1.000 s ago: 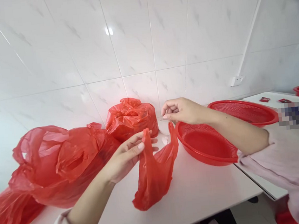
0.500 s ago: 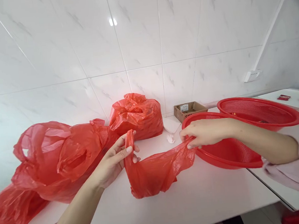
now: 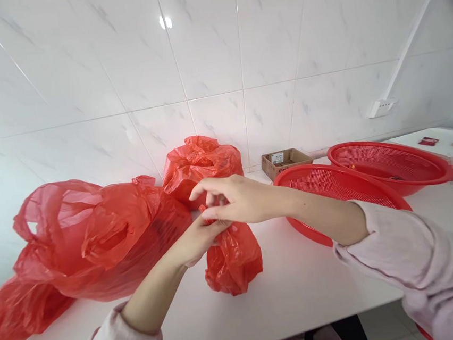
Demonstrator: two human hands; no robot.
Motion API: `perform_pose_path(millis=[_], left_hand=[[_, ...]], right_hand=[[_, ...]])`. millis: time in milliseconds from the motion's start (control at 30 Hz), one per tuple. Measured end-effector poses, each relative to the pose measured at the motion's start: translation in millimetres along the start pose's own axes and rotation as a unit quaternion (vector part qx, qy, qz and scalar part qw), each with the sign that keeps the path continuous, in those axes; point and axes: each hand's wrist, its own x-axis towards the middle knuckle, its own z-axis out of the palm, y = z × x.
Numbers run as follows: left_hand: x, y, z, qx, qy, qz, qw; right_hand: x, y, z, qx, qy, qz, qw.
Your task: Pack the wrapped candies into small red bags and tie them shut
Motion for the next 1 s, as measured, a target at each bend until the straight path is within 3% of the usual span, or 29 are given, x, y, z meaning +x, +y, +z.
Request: perform_pose_path(millis=[67, 200, 267, 433, 500, 600, 667, 733, 800, 867, 1000], left_hand=[[0, 0, -2, -0.013, 0.024, -0.014, 1.000], [1, 1, -2, -0.059, 0.034, -0.023, 0.997], [2, 2, 1, -0.072, 0.033, -0.020, 0.997], [6, 5, 6, -0.064, -0.016, -0.015, 0.998], [6, 7, 4, -0.056, -0.046, 0.006, 0.997], [5, 8, -2, -0.023, -0.077, 0.035, 0.996], [5, 8, -4, 0.016, -0.080, 0.033, 0.996], [5, 7, -3, 0.071, -0.093, 0.031, 0.993], [5, 5, 1, 0.137, -0.097, 0.049, 0.985], [6, 1, 4, 0.232, -0.049, 0.105, 0.966], [8, -14, 6, 0.356, 0.128, 0.203, 0.903]], right_hand=[[-4, 15, 0, 0.043, 0.032, 0.013, 0.998], [-15, 46, 0, 0.098, 0.009, 0.057, 0.994], [-20, 51, 1, 0.103, 0.033, 0.067, 0.992], [-38, 28, 3, 0.110, 0.172, 0.061, 0.977], [-48, 15, 8, 0.114, 0.178, 0.046, 0.976], [-58, 8, 19, 0.132, 0.127, -0.014, 0.983], [-57, 16, 27, 0.151, 0.147, -0.033, 0.977], [-49, 32, 36, 0.191, 0.185, -0.014, 0.964], [-39, 51, 47, 0.240, 0.176, 0.024, 0.954], [-31, 66, 60, 0.286, 0.146, 0.056, 0.945], [-31, 77, 78, 0.374, 0.128, 0.089, 0.914]])
